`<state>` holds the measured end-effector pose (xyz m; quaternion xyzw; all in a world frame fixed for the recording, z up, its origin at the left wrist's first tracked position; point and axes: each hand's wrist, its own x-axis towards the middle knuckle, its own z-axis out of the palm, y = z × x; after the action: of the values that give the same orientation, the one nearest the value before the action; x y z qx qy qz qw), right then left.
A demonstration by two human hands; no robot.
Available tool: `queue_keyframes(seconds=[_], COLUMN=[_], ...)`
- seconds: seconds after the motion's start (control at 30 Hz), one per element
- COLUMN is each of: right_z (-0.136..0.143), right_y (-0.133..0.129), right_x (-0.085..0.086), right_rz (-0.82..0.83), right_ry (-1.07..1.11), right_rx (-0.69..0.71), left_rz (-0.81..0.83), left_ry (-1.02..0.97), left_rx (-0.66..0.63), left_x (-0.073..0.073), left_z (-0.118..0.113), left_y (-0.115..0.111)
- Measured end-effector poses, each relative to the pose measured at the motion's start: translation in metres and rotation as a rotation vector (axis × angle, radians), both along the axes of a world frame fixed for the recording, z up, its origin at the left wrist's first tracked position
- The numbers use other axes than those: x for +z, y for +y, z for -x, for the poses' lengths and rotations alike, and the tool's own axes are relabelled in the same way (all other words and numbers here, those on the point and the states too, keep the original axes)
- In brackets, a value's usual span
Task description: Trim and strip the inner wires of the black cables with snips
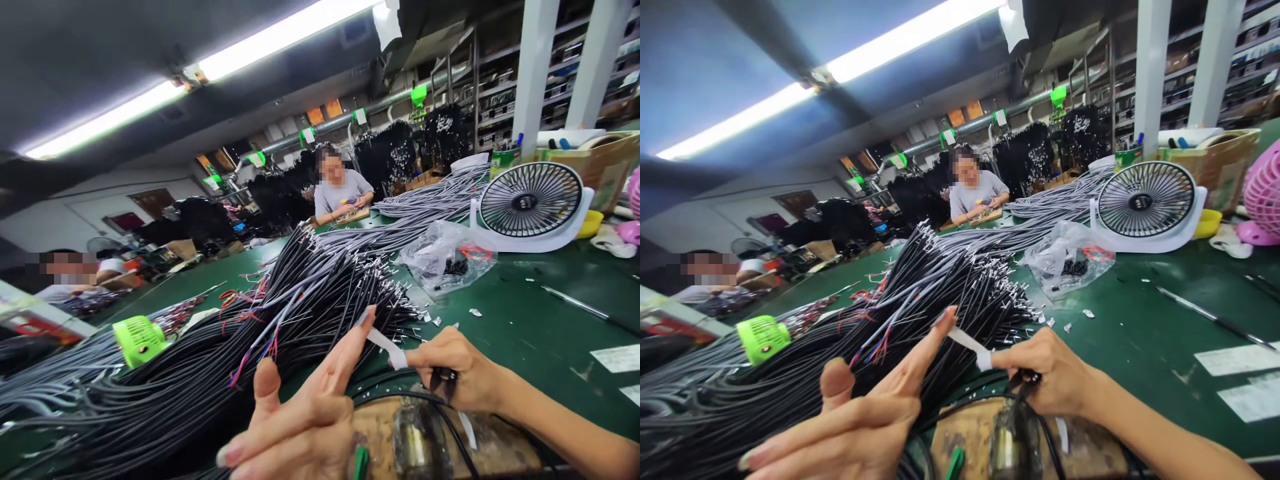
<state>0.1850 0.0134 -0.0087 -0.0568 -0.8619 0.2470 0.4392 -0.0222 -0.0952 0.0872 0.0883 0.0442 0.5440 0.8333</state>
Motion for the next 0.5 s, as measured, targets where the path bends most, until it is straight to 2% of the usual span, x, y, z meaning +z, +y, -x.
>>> queue_keyframes(seconds=[0.1, 0.17, 0.27, 0.37, 0.43, 0.5], right_z=[0.001, -0.001, -0.004, -0.006, -0.009, -0.018], right_y=[-0.007, -0.007, -0.002, -0.001, -0.012, -0.032], right_x=[0.004, 0.003, 0.001, 0.007, 0.016, 0.025], right_rz=[0.006, -0.015, -0.100, -0.205, -0.251, -0.308], right_ry=[-0.012, -0.054, -0.069, -0.045, -0.044, -0.087], right_rx=[-0.002, -0.032, -0.089, -0.134, -0.146, -0.162], left_rz=[0.083, 0.073, -0.034, -0.126, -0.110, -0.129], left_ry=[0.119, 0.124, -0.005, -0.232, -0.228, -0.085], left_rx=[0.093, 0.153, 0.258, 0.436, 0.454, 0.444], left_x=[0.005, 0.005, 0.006, 0.011, 0.013, 0.011], left_z=[0.020, 0.019, -0.008, -0.046, -0.062, -0.067], left_y=[0.001, 0.001, 0.000, -0.005, -0.013, -0.027])
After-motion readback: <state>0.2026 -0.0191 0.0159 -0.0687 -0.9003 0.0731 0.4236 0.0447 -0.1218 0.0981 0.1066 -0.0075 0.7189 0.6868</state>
